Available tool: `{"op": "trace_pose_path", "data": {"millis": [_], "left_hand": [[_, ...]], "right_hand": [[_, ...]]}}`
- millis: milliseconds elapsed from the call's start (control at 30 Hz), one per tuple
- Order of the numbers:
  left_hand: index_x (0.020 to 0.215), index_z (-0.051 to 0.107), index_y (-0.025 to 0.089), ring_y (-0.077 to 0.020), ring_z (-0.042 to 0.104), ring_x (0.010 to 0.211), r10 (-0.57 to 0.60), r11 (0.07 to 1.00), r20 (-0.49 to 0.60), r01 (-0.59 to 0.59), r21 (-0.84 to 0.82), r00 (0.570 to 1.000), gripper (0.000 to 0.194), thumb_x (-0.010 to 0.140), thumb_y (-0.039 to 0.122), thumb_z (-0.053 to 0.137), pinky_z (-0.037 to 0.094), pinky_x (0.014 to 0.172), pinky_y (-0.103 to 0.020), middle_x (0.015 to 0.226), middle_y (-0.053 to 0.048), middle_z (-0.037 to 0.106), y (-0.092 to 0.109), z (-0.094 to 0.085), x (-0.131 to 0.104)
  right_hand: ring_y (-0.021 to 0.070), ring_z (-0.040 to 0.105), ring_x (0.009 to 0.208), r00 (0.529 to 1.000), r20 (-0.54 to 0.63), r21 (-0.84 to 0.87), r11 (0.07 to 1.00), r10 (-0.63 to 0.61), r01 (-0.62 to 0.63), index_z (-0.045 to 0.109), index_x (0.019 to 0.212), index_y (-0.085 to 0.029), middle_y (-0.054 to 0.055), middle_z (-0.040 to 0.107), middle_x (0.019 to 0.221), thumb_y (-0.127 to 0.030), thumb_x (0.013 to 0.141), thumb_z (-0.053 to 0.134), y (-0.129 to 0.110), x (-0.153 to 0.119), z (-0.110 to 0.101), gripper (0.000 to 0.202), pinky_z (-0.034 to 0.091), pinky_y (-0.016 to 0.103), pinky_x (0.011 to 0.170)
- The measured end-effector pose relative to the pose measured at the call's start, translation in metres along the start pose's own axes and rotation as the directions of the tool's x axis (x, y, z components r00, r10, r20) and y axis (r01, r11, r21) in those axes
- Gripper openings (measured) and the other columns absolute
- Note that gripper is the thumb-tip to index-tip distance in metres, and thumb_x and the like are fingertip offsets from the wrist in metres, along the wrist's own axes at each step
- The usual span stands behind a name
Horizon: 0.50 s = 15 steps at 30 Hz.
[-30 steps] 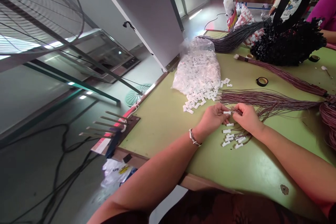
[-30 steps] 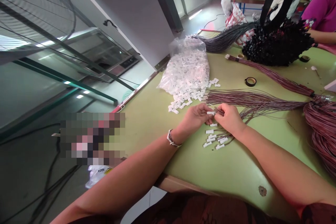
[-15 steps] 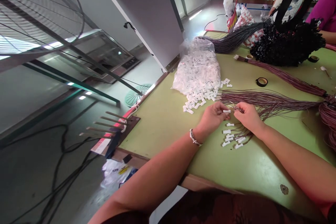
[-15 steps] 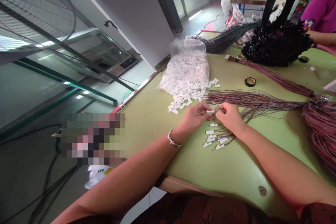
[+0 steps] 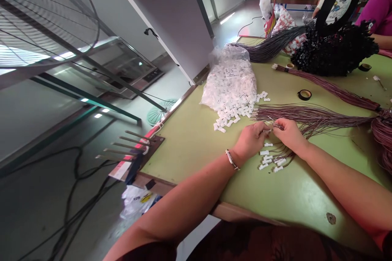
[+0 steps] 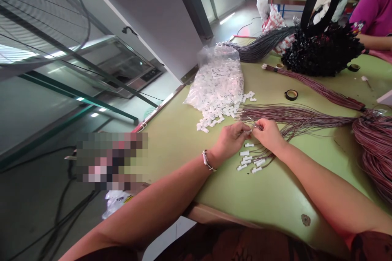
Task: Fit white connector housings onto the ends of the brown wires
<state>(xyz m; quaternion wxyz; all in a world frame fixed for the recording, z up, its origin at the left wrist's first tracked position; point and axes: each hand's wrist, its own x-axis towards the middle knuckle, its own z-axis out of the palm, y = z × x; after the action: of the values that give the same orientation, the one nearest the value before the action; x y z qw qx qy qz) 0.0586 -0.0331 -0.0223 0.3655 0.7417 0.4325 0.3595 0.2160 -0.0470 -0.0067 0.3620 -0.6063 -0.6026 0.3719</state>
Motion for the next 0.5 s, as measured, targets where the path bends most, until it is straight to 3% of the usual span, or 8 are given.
{"op": "trace_pose_path", "data": {"millis": [100, 167, 267, 367, 433, 500], "left_hand": [[0.079, 0.056, 0.014, -0.0117, 0.062, 0.055, -0.227, 0.906, 0.076, 0.239, -0.348, 0.971, 0.006, 0.075, 0.015, 0.061, 0.05, 0.055, -0.023, 0.06, 0.0, 0.062, 0.001, 0.0, 0.003], [0.081, 0.055, 0.013, -0.0111, 0.061, 0.051, -0.307, 0.804, 0.149, 0.34, -0.489, 0.94, 0.015, 0.074, 0.02, 0.066, 0.05, 0.051, -0.022, 0.057, 0.0, 0.062, 0.002, -0.003, 0.006], [0.079, 0.054, 0.012, -0.0106, 0.061, 0.048, -0.341, 0.74, 0.203, 0.395, -0.544, 0.918, 0.024, 0.07, 0.025, 0.072, 0.05, 0.048, -0.021, 0.054, 0.0, 0.063, 0.004, -0.011, 0.009], [0.076, 0.054, 0.012, -0.0101, 0.061, 0.046, -0.343, 0.731, 0.228, 0.412, -0.545, 0.911, 0.025, 0.069, 0.027, 0.073, 0.049, 0.047, -0.019, 0.051, 0.0, 0.062, 0.006, -0.016, 0.009], [0.075, 0.054, 0.012, -0.0096, 0.061, 0.047, -0.328, 0.729, 0.237, 0.405, -0.552, 0.914, 0.024, 0.069, 0.025, 0.073, 0.049, 0.049, -0.019, 0.052, 0.0, 0.063, 0.006, -0.017, 0.009], [0.075, 0.055, 0.012, -0.0092, 0.061, 0.049, -0.307, 0.728, 0.239, 0.389, -0.565, 0.921, 0.022, 0.069, 0.022, 0.073, 0.05, 0.051, -0.019, 0.054, 0.0, 0.063, 0.006, -0.016, 0.009]], "right_hand": [[0.0107, 0.04, 0.05, 0.996, -0.024, -0.1, 0.992, -0.083, 0.08, 0.055, 0.066, -0.018, -0.003, 0.05, 0.055, -0.023, 0.066, 0.05, 0.003, -0.001, 0.0, 0.008, 0.032, 0.024, 0.05], [0.0128, 0.047, 0.056, 0.97, -0.052, -0.232, 0.947, -0.239, 0.221, 0.057, 0.073, -0.018, 0.0, 0.057, 0.062, -0.021, 0.07, 0.05, 0.006, -0.002, 0.0, 0.009, 0.036, 0.024, 0.055], [0.0158, 0.053, 0.067, 0.886, -0.012, -0.466, 0.787, -0.464, 0.405, 0.06, 0.083, -0.018, 0.004, 0.061, 0.072, -0.018, 0.077, 0.047, 0.008, -0.005, -0.001, 0.014, 0.038, 0.026, 0.062], [0.0167, 0.052, 0.065, 0.844, 0.056, -0.624, 0.641, -0.534, 0.447, 0.06, 0.079, -0.018, 0.005, 0.059, 0.07, -0.016, 0.078, 0.045, 0.007, -0.008, -0.001, 0.015, 0.036, 0.027, 0.061], [0.0165, 0.051, 0.063, 0.84, 0.055, -0.645, 0.622, -0.54, 0.443, 0.058, 0.075, -0.017, 0.005, 0.058, 0.067, -0.016, 0.076, 0.045, 0.005, -0.008, 0.0, 0.013, 0.035, 0.027, 0.059], [0.0154, 0.05, 0.061, 0.86, 0.007, -0.6, 0.685, -0.511, 0.412, 0.057, 0.073, -0.018, 0.004, 0.058, 0.066, -0.015, 0.073, 0.046, 0.004, -0.007, 0.001, 0.011, 0.034, 0.026, 0.057]]}}
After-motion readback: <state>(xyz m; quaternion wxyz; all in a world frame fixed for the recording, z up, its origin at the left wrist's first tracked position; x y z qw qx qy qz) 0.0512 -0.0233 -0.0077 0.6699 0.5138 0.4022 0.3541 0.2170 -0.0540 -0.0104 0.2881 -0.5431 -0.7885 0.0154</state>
